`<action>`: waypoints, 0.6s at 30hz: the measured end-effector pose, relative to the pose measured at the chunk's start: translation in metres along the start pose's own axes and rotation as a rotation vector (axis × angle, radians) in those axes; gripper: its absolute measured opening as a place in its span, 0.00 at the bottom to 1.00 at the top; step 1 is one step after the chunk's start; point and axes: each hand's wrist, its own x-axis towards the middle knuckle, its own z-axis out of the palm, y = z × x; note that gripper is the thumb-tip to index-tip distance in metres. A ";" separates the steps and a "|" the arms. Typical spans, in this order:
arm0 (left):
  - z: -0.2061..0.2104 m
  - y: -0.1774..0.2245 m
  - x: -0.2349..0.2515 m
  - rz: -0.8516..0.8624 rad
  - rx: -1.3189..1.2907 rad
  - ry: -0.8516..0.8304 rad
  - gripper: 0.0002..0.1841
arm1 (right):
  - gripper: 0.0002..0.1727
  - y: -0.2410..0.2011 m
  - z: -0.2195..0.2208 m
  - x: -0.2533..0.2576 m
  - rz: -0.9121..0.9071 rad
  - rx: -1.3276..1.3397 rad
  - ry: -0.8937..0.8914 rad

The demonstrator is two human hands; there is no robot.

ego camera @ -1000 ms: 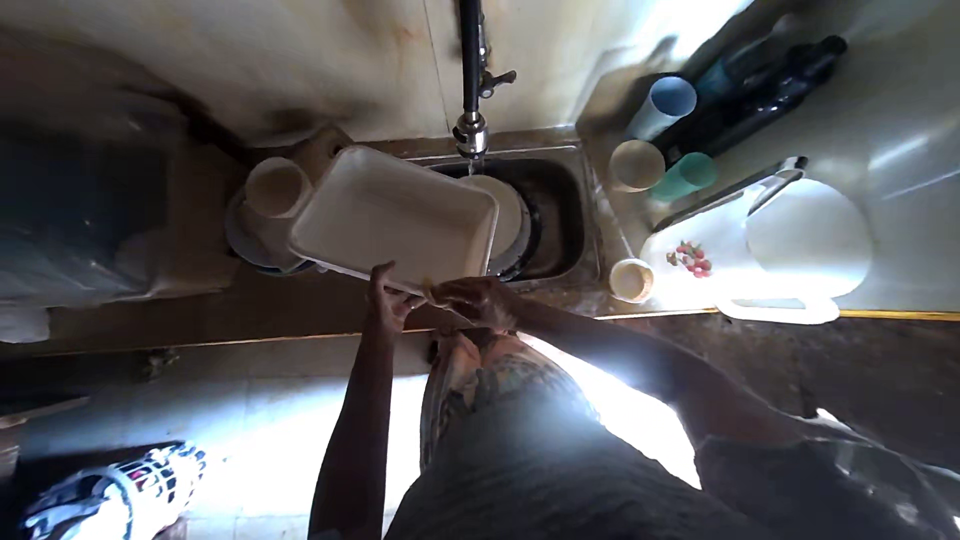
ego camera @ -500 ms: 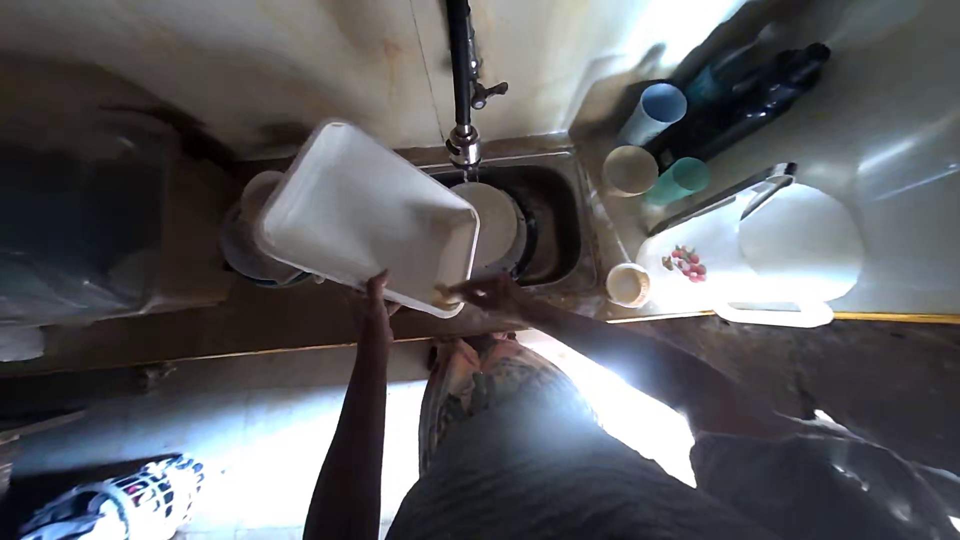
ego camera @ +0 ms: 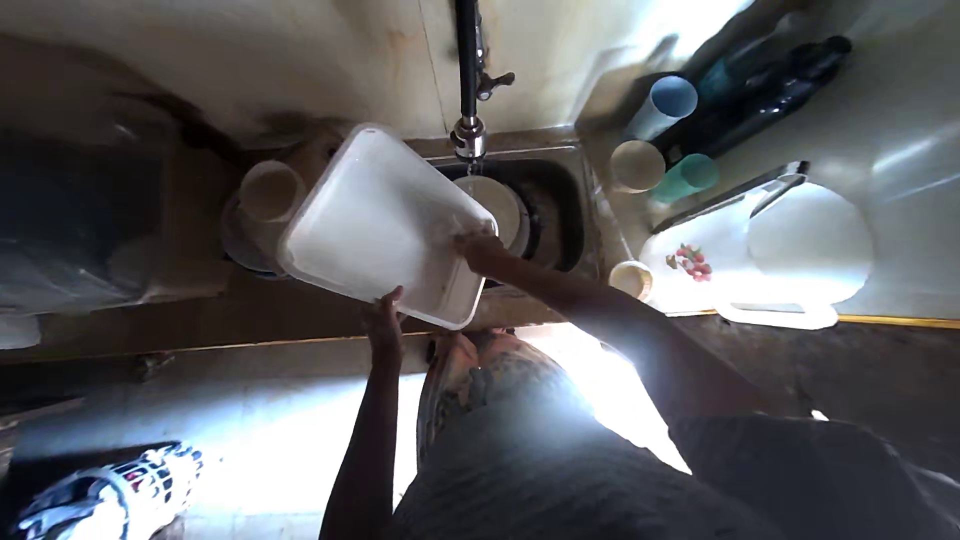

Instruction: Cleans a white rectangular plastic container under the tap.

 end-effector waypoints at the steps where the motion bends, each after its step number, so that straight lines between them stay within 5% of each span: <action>1: -0.001 -0.001 -0.001 -0.005 -0.007 0.007 0.26 | 0.18 0.014 0.027 0.012 0.069 0.095 -0.031; 4: -0.004 -0.004 0.006 0.010 -0.022 0.020 0.27 | 0.19 -0.016 0.058 0.035 0.155 0.236 -0.350; 8: -0.005 -0.004 0.004 0.028 0.009 -0.015 0.27 | 0.16 -0.029 0.067 0.036 0.080 0.349 -0.454; 13: -0.009 -0.001 -0.002 -0.005 -0.022 -0.107 0.24 | 0.19 0.015 0.044 0.065 0.411 0.364 -0.136; 16: -0.010 0.008 0.005 -0.061 -0.067 -0.150 0.20 | 0.14 -0.006 0.057 0.072 0.048 0.399 0.264; 18: -0.009 0.016 0.005 -0.084 -0.078 -0.178 0.18 | 0.18 -0.045 0.021 0.071 -0.139 0.347 0.163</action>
